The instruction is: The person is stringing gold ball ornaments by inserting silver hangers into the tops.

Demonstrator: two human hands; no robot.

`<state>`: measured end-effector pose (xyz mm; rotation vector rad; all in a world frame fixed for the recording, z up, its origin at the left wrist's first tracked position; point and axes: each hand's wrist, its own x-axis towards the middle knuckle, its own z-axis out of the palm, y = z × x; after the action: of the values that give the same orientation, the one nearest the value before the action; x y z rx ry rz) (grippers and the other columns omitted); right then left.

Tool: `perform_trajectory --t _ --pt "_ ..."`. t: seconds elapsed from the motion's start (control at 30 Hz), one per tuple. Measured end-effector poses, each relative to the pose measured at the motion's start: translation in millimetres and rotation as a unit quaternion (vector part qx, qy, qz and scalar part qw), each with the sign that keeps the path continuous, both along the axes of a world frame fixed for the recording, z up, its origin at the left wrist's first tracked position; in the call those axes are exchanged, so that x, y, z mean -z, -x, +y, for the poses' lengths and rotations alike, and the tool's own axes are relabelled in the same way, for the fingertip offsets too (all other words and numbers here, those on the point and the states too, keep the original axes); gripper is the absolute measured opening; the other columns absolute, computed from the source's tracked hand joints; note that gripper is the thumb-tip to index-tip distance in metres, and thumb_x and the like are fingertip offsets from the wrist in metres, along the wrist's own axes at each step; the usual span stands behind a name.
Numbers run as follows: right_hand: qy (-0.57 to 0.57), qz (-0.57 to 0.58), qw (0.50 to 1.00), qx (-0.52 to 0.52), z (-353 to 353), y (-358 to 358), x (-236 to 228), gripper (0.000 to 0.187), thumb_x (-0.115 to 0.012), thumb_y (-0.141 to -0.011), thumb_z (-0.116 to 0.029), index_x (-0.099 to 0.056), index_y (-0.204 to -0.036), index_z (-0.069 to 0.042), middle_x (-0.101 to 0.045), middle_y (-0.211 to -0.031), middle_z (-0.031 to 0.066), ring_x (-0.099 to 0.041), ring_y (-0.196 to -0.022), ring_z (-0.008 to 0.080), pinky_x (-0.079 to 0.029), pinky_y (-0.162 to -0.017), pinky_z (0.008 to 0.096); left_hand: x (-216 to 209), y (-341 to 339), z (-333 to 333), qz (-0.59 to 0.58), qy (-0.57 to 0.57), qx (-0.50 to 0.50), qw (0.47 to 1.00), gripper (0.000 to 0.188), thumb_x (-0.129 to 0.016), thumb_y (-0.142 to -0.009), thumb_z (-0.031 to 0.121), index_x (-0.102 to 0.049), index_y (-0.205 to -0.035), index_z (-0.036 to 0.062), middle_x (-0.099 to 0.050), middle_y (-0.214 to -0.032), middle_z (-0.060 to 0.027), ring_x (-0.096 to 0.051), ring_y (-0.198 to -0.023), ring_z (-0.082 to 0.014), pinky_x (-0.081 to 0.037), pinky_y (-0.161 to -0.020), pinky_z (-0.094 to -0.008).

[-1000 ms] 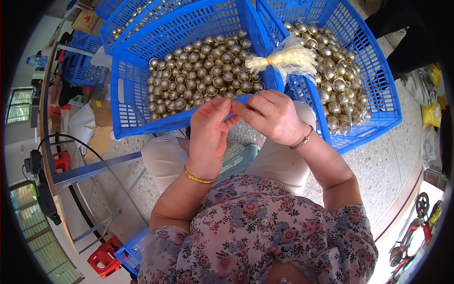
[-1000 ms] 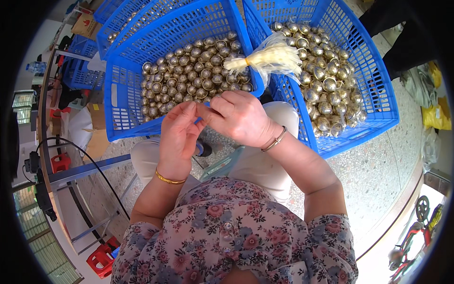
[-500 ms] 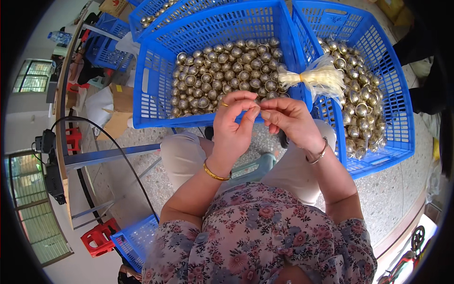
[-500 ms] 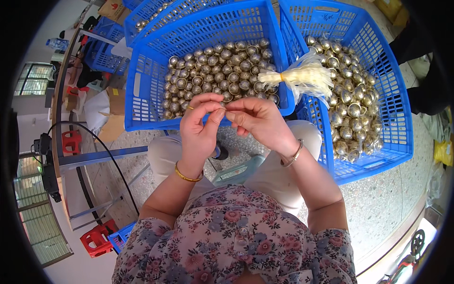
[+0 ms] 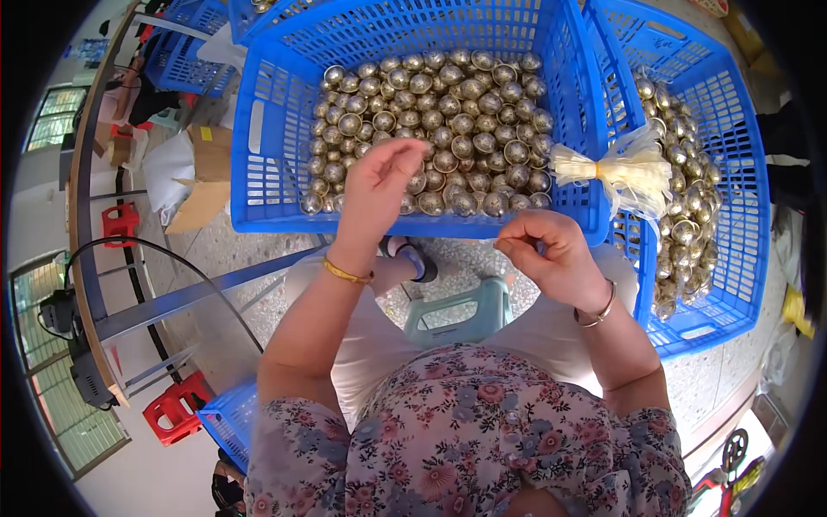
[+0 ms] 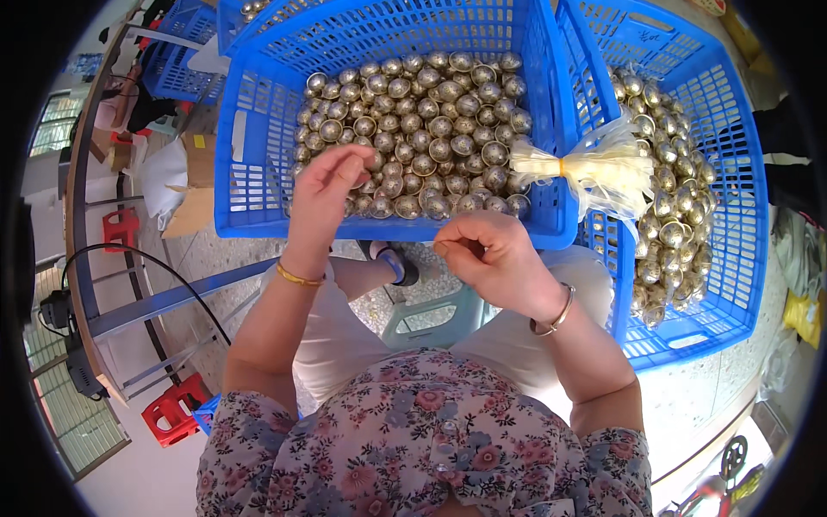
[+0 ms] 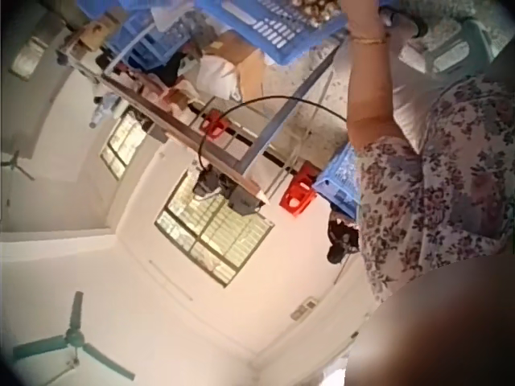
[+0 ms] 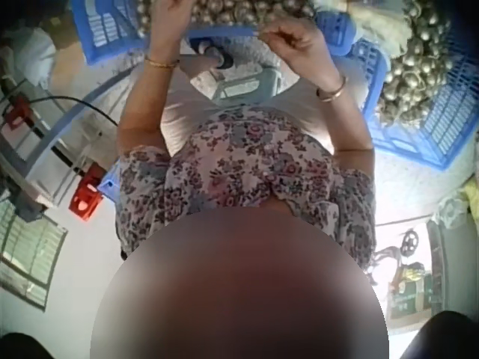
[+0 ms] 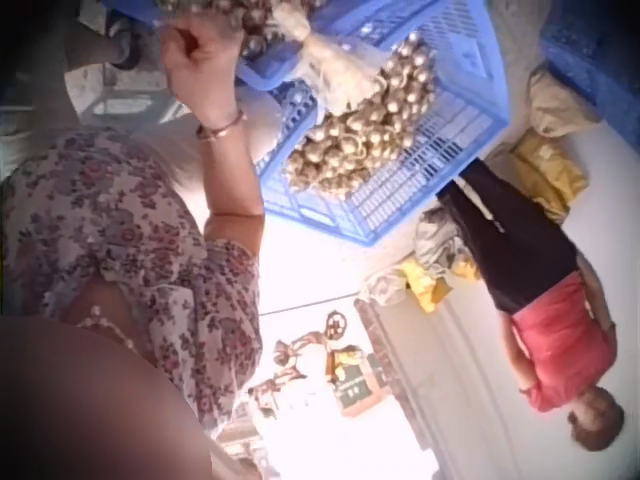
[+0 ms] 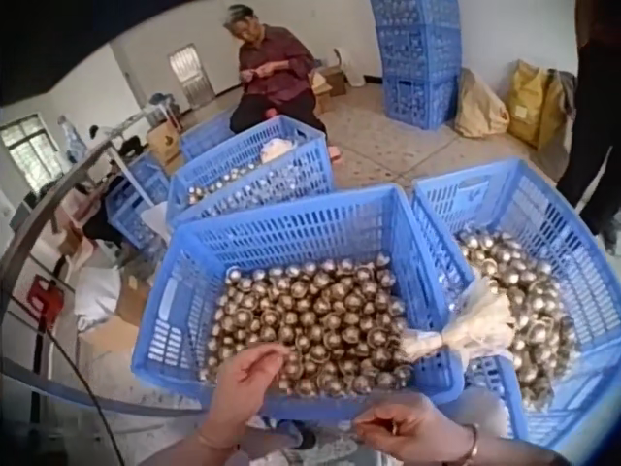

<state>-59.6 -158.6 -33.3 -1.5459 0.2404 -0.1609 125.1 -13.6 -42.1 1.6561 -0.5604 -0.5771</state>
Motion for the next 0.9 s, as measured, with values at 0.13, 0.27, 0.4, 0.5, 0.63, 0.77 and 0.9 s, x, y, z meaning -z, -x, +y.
perform_trajectory --t 0.13,0.27,0.4,0.5,0.63,0.77,0.9 --pt "0.030 -0.010 0.999 -0.014 -4 -2 2 0.009 -0.059 -0.074 0.006 -0.062 -0.075 -0.001 -0.055 -0.065 0.0023 -0.045 -0.052 0.0070 -0.033 -0.047 0.0219 73 -123 23 -0.180 -0.282 -0.019 0.942 0.022 -0.062 -0.082 0.017 -0.064 -0.098 0.0024 -0.066 -0.085 -0.0083 -0.061 -0.077 -0.0166 -0.048 -0.069 -0.0283" --pt "0.061 -0.035 0.996 -0.056 -12 -11 -2 0.011 -0.059 -0.070 0.007 -0.061 -0.075 -0.002 -0.055 -0.064 0.0059 -0.050 -0.052 0.0161 -0.037 -0.045 0.0273 135 -175 44 -0.274 -0.514 0.150 0.799 0.028 -0.064 -0.076 0.014 -0.063 -0.103 0.0068 -0.064 -0.091 -0.0138 -0.062 -0.087 -0.0274 -0.049 -0.076 -0.0364" --pt "0.067 -0.042 0.995 -0.069 -18 -16 4 0.012 -0.060 -0.067 0.006 -0.060 -0.076 -0.002 -0.053 -0.061 0.0056 -0.052 -0.052 0.0207 -0.038 -0.044 0.0302 176 -171 33 -0.330 -0.565 0.361 0.665 0.035 -0.064 -0.071 0.018 -0.056 -0.105 0.0108 -0.057 -0.101 -0.0161 -0.058 -0.094 -0.0333 -0.048 -0.079 -0.0431" --pt "0.064 -0.051 0.995 -0.064 -19 -16 11 0.012 -0.063 -0.066 0.003 -0.062 -0.077 -0.002 -0.054 -0.060 0.0047 -0.051 -0.049 0.0182 -0.036 -0.042 0.0297 206 -169 26 -0.260 -0.605 0.385 0.647 0.039 -0.067 -0.068 0.019 -0.056 -0.104 0.0105 -0.057 -0.103 -0.0153 -0.058 -0.095 -0.0338 -0.049 -0.080 -0.0426" --pt "0.045 -0.044 0.994 -0.093 -24 -21 13 0.011 -0.064 -0.067 0.001 -0.063 -0.078 -0.001 -0.053 -0.062 0.0050 -0.051 -0.048 0.0197 -0.036 -0.042 0.0309 241 -177 45 -0.294 -0.582 0.411 0.637 0.045 -0.070 -0.064 0.019 -0.056 -0.106 0.0115 -0.056 -0.103 -0.0159 -0.058 -0.095 -0.0332 -0.048 -0.080 -0.0423" --pt "0.047 -0.042 0.995 -0.079 -24 -24 11 0.011 -0.063 -0.067 0.001 -0.063 -0.078 -0.001 -0.054 -0.063 0.0052 -0.051 -0.049 0.0196 -0.037 -0.043 0.0311 226 -168 31 -0.224 -0.571 0.304 0.729 0.048 -0.072 -0.061 0.016 -0.055 -0.105 0.0069 -0.055 -0.103 -0.0175 -0.056 -0.096 -0.0361 -0.047 -0.085 -0.0399" --pt "0.062 -0.050 0.994 -0.068 -17 -23 6 0.009 -0.062 -0.068 0.002 -0.062 -0.076 -0.001 -0.056 -0.065 0.0045 -0.052 -0.050 0.0195 -0.038 -0.044 0.0307 191 -174 24 -0.246 -0.482 0.253 0.802 0.050 -0.074 -0.059 0.015 -0.054 -0.104 0.0042 -0.053 -0.103 -0.0174 -0.054 -0.097 -0.0352 -0.045 -0.086 -0.0380"
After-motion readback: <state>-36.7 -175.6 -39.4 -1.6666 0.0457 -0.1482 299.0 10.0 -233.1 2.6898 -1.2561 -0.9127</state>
